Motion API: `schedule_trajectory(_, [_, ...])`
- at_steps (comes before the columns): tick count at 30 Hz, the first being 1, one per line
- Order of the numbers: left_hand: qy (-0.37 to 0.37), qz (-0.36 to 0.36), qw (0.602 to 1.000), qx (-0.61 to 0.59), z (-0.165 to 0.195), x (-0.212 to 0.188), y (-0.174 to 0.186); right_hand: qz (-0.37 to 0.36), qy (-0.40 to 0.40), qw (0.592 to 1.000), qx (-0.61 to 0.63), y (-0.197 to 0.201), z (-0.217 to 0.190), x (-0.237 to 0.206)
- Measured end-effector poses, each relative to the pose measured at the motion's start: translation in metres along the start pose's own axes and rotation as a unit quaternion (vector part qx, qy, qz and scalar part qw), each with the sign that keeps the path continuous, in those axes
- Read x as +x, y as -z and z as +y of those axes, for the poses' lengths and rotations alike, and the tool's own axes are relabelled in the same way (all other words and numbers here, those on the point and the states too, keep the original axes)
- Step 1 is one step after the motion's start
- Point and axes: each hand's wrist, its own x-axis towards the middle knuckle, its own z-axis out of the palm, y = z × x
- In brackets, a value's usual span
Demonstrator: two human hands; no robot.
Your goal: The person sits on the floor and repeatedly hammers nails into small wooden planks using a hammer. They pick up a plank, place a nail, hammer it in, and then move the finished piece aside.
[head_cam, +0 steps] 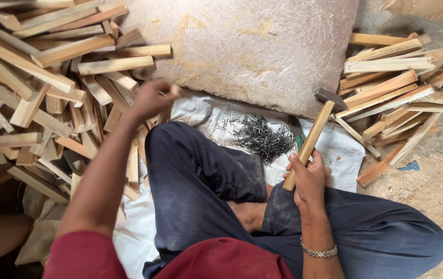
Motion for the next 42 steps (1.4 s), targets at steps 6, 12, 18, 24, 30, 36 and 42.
schedule_trajectory(6, [-0.197,0.059,0.762,-0.614,0.018,-0.022,0.041,0.000,-0.010,0.999,0.037,-0.005,-0.005,-0.002])
schedule_trajectory(12, [-0.147,0.090,0.719,-0.673,0.070,0.012,-0.013,0.007,-0.029,0.995,0.095,-0.009,-0.012,-0.002])
schedule_trajectory(18, [-0.104,0.134,0.704,-0.690,0.108,0.062,-0.121,-0.006,-0.028,0.990,0.140,-0.005,-0.016,-0.005])
schedule_trajectory(24, [-0.007,0.223,0.825,-0.519,0.105,0.078,-0.179,-0.036,-0.056,0.980,0.187,-0.003,-0.018,-0.002])
schedule_trajectory(30, [-0.063,0.237,0.953,-0.176,0.083,0.072,-0.170,-0.051,-0.085,0.968,0.229,-0.003,-0.022,0.000])
schedule_trajectory(36, [-0.268,0.276,0.918,0.093,0.081,0.041,-0.181,-0.056,-0.095,0.971,0.214,-0.002,-0.030,0.003])
schedule_trajectory(42, [-0.443,0.040,0.879,0.174,0.108,-0.021,-0.237,-0.071,-0.065,0.986,0.135,-0.004,-0.021,-0.003])
